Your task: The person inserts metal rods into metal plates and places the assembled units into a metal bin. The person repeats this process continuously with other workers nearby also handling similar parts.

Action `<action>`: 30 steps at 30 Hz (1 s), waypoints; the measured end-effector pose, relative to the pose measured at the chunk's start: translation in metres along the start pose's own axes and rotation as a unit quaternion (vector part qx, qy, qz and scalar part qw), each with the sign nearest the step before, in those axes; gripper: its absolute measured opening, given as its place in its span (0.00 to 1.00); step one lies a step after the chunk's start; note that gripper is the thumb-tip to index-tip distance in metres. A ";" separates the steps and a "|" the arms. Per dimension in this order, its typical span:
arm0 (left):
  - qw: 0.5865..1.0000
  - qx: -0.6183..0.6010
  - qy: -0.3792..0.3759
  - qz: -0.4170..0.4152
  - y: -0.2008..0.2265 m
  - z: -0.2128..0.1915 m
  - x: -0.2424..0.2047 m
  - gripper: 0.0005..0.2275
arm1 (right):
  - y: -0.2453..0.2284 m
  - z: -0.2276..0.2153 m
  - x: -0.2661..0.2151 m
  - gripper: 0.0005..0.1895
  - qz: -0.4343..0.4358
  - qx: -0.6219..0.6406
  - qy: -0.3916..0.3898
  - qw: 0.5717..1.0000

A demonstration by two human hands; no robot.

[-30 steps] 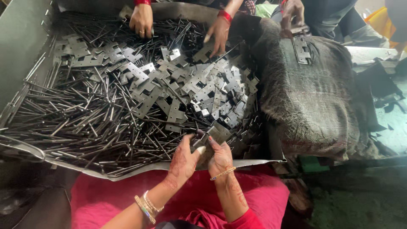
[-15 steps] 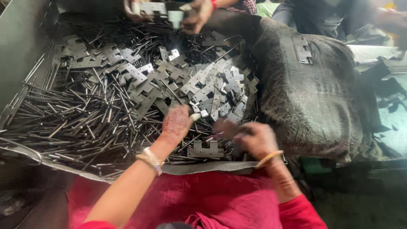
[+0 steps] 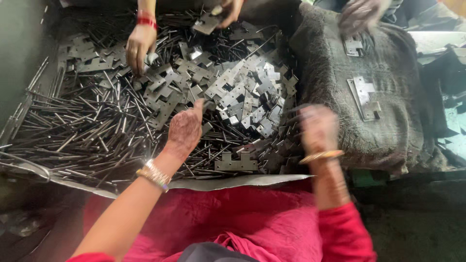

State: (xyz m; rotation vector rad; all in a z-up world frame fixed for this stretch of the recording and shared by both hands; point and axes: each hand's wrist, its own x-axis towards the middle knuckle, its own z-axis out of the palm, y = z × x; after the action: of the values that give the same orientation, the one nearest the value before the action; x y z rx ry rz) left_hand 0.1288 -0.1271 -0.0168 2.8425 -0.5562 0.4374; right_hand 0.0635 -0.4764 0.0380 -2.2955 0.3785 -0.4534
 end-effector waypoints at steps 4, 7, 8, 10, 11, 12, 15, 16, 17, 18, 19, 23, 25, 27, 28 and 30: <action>0.949 -0.213 0.090 0.215 0.017 -0.057 -0.035 0.16 | -0.070 0.086 -0.093 0.41 0.314 0.499 -0.380 0.713; 0.909 -0.294 0.116 0.273 0.024 -0.078 -0.063 0.21 | -0.085 0.119 -0.116 0.24 0.290 0.617 -0.316 0.659; 0.907 -0.318 0.108 0.253 0.019 -0.080 -0.073 0.22 | -0.084 0.122 -0.118 0.17 0.286 0.631 -0.264 0.671; 0.927 -0.335 0.081 0.148 0.008 -0.080 -0.092 0.21 | -0.075 0.119 -0.112 0.15 0.221 0.655 -0.207 0.692; 0.941 -0.326 0.060 0.062 0.001 -0.077 -0.101 0.19 | -0.069 0.115 -0.104 0.14 0.189 0.666 -0.176 0.700; 0.948 -0.314 0.038 -0.023 -0.005 -0.072 -0.109 0.18 | -0.064 0.111 -0.096 0.13 0.185 0.646 -0.172 0.721; 0.981 -0.195 0.006 -0.018 -0.023 -0.055 -0.129 0.20 | -0.049 0.102 -0.065 0.12 0.126 0.540 -0.196 0.809; 0.982 -0.189 0.021 -0.012 -0.026 -0.050 -0.136 0.20 | -0.046 0.107 -0.056 0.11 0.078 0.468 -0.227 0.850; 0.983 -0.182 0.037 -0.006 -0.029 -0.045 -0.142 0.20 | -0.043 0.114 -0.050 0.10 0.029 0.393 -0.255 0.883; 0.983 -0.175 0.053 0.003 -0.031 -0.041 -0.146 0.21 | -0.042 0.123 -0.045 0.07 -0.034 0.205 -0.257 0.944; 0.981 -0.182 0.062 0.010 -0.032 -0.037 -0.148 0.21 | -0.043 0.139 -0.042 0.07 -0.096 0.009 -0.249 0.964; 0.978 -0.195 0.074 0.004 -0.033 -0.030 -0.146 0.20 | -0.049 0.194 -0.043 0.06 -0.279 -0.315 -0.228 0.878; 0.979 -0.192 0.069 -0.003 -0.034 -0.031 -0.147 0.19 | -0.053 0.215 -0.050 0.06 -0.325 -0.393 -0.229 0.829; 0.980 -0.186 0.071 0.002 -0.035 -0.034 -0.149 0.18 | -0.056 0.223 -0.057 0.07 -0.350 -0.429 -0.227 0.801; 0.980 -0.183 0.073 0.003 -0.034 -0.036 -0.151 0.18 | -0.056 0.221 -0.060 0.07 -0.352 -0.429 -0.227 0.800; 0.981 -0.178 0.079 0.008 -0.032 -0.040 -0.151 0.19 | -0.059 0.208 -0.060 0.07 -0.350 -0.413 -0.220 0.812</action>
State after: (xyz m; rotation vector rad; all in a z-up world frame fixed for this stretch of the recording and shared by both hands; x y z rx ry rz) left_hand -0.0017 -0.0372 -0.0337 2.4387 -0.5628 0.5052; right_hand 0.1069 -0.2836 -0.0674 -3.2603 -0.6815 -0.0578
